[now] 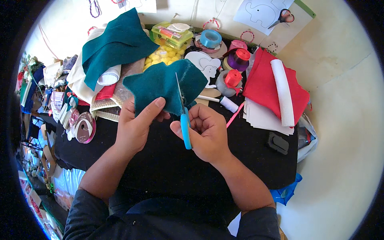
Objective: The person cuts a green felt star shape using scissors. They then place the star on a red felt sheet, trace its outline with a white pencil, and cut the red felt along the traced line to create a matching red star.
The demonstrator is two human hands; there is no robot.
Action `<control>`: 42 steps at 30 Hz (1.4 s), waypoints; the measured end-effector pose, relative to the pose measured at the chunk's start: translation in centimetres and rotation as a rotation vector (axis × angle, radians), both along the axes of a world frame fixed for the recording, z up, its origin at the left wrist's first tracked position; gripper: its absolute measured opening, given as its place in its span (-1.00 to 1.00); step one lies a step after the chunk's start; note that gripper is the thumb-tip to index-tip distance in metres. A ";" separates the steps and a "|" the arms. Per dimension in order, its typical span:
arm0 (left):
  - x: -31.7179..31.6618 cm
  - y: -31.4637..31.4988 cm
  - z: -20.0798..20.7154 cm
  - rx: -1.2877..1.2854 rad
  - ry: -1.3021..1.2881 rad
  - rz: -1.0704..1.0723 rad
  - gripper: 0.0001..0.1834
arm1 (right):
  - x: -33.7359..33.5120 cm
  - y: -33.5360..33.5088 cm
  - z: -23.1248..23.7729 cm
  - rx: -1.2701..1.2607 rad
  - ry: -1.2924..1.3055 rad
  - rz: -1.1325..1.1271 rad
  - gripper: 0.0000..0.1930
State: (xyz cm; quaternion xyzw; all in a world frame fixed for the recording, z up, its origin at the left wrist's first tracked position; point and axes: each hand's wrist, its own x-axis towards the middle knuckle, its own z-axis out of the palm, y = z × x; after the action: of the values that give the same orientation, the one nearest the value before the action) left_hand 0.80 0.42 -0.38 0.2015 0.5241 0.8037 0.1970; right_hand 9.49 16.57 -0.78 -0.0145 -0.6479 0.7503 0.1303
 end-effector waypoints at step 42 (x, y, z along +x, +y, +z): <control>-0.3 -0.5 0.0 0.036 -0.052 -0.173 -0.84 | 0.2 0.5 0.1 0.006 0.043 0.041 -0.75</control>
State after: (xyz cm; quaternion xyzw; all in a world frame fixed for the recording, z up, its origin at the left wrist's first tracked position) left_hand 0.53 -0.04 -0.38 0.2286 0.4850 0.7978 0.2756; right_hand 9.68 17.11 -0.67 0.0152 -0.6473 0.7511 0.1287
